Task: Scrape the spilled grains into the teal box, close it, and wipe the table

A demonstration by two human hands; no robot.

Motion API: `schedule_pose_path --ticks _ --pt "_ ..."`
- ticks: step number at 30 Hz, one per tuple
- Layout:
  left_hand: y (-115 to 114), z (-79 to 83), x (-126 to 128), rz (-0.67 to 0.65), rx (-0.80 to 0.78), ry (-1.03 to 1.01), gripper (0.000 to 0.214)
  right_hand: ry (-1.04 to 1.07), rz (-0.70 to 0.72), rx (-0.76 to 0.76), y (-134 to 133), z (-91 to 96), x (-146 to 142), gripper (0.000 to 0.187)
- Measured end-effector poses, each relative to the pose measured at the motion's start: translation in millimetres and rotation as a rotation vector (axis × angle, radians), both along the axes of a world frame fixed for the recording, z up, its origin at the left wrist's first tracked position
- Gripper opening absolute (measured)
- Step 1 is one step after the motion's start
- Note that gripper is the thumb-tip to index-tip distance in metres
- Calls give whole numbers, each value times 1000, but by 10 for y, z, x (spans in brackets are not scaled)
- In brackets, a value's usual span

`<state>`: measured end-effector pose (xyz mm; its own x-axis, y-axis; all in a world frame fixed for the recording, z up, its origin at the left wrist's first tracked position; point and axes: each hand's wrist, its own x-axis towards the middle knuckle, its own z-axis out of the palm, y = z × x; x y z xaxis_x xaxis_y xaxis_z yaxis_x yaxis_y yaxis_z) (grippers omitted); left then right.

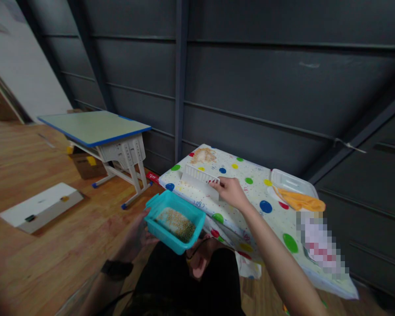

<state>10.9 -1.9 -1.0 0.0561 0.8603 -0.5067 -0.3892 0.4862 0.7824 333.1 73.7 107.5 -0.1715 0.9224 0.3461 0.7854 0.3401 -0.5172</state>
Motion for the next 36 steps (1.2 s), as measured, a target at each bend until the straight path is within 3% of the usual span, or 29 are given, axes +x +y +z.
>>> schedule_pose_path --ticks 10,13,16,19,22,28,36 --pt "16 39 1 16 -47 36 59 303 98 -239 -33 37 119 47" --pt "0 44 -3 5 -2 20 57 520 12 -256 136 -3 171 47" --pt "10 8 -5 12 0 19 58 713 -158 -255 411 -67 196 36" --pt "32 -45 -14 28 -9 9 59 806 -320 -302 681 -131 194 17" --pt "39 -74 -29 40 6 -20 58 853 -378 -370 836 -196 182 6" --pt "19 -27 -49 23 18 19 59 874 -347 -505 847 -305 177 7" --pt "6 -19 -70 12 54 1 61 822 -154 -606 714 -355 223 10"
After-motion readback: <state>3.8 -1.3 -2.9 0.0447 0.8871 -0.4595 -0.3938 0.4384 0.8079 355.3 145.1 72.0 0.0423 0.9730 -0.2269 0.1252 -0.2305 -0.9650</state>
